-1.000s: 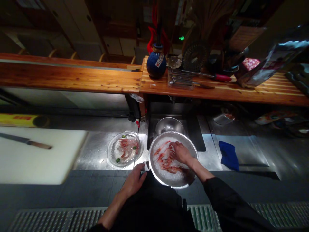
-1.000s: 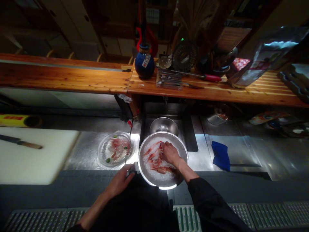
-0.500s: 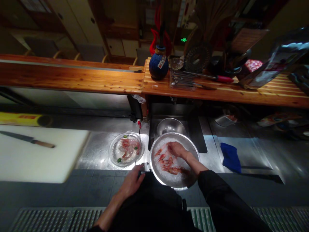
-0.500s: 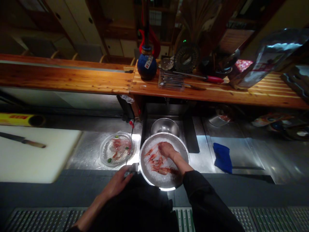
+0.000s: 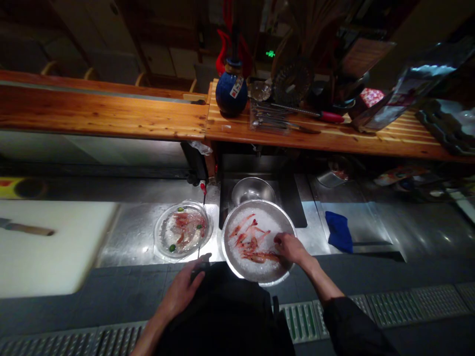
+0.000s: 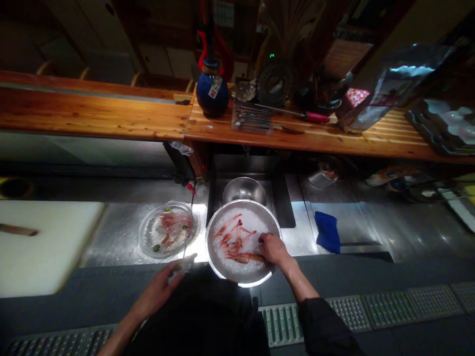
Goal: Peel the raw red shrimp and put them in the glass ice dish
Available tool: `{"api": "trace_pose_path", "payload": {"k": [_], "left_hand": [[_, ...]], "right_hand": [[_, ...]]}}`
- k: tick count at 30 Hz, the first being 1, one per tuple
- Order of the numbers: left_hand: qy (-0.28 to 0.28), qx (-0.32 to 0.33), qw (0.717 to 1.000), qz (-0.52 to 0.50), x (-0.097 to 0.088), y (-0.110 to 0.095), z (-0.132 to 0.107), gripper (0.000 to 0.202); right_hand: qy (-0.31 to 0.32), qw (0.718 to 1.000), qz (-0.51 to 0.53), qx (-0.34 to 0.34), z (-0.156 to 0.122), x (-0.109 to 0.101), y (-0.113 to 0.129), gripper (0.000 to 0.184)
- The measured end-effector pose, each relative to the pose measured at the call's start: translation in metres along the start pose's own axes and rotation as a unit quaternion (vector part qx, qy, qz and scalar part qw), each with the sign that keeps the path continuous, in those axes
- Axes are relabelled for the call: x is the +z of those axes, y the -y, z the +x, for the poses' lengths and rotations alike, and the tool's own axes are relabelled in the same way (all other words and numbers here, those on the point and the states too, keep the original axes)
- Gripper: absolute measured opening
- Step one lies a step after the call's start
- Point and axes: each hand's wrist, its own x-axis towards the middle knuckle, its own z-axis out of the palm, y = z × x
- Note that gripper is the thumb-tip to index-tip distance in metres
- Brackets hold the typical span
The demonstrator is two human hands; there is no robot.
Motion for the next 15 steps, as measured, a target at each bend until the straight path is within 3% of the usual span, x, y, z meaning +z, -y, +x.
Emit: {"api": "trace_pose_path", "payload": {"k": [5,10,13,15], "left_hand": [[0.01,-0.007,1.0,-0.003,-0.003,0.008,-0.001,0.047],[0.015,0.008,1.0,-0.013,-0.005,0.01,0.002,0.046],[0.003,0.0,1.0,-0.013,-0.008,0.011,-0.004,0.046],[-0.014,-0.018,1.0,-0.01,-0.011,0.013,-0.01,0.046]], "right_hand": [[0.045,0.998,-0.049,-0.014,-0.026,0.026,0.016,0.021],[0.033,0.998,-0.057,-0.022,-0.031,0.021,0.014,0.023],[-0.025,1.0,-0.009,-0.017,-0.031,0.008,0.02,0.029],[-0.086,0.993,0.071,-0.03,-0.028,-0.002,0.039,0.029]]}}
